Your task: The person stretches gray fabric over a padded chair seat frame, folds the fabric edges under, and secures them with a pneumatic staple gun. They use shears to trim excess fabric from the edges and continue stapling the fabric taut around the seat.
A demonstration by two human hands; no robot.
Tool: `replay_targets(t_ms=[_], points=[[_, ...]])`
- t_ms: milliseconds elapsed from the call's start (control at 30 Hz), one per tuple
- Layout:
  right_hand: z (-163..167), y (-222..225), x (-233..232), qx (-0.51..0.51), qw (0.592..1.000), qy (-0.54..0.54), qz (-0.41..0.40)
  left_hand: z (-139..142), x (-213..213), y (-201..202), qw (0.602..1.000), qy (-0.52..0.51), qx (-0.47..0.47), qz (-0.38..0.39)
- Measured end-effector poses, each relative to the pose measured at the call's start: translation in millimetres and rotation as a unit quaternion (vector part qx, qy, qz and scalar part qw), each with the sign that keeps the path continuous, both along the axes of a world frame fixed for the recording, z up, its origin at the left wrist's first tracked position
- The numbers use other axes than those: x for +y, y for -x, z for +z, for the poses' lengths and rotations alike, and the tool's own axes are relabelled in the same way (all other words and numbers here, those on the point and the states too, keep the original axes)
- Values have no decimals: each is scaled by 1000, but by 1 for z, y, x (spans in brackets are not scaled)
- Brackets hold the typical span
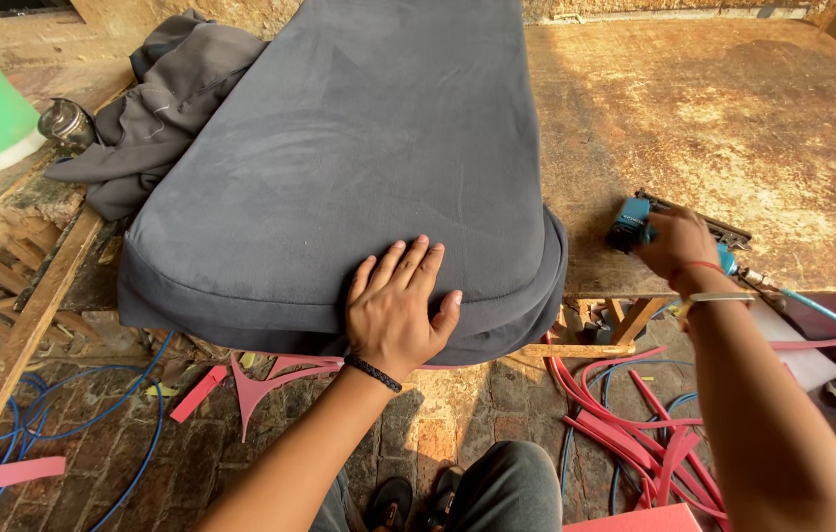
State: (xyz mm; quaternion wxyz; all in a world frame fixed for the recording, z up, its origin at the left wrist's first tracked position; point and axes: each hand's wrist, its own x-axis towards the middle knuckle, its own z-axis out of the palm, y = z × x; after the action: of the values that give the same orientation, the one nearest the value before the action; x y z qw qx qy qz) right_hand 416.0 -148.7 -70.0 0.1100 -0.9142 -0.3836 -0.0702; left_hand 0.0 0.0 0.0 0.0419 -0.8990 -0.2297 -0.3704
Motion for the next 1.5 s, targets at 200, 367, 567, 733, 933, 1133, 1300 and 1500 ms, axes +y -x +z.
replay_targets(t_ms=[200, 367, 567, 733, 933, 1133, 1300, 1500], points=[[81, 107, 89, 491, 816, -290, 93, -1, -2, -6, 1000, 8, 0, -5], [111, 146, 113, 525, 820, -227, 22, -3, 2, 3, 1000, 15, 16, -21], [104, 140, 115, 495, 845, -202, -26, -3, -4, 13, 997, 29, -21, -74], [95, 141, 118, 345, 923, -157, -66, -5, 9, 45, 993, 65, -25, -99], [91, 142, 124, 378, 896, -231, -20, 0, 27, 60, 994, 97, -38, -27], [79, 156, 108, 383, 896, -225, -18, 0, 11, 91, 994, 86, -54, -29], [61, 168, 84, 337, 910, -238, -43, 1, 6, 115, 992, 80, -87, -39], [46, 230, 33, 235, 935, -261, -48, 6, 15, 145, 970, 47, -225, -75]])
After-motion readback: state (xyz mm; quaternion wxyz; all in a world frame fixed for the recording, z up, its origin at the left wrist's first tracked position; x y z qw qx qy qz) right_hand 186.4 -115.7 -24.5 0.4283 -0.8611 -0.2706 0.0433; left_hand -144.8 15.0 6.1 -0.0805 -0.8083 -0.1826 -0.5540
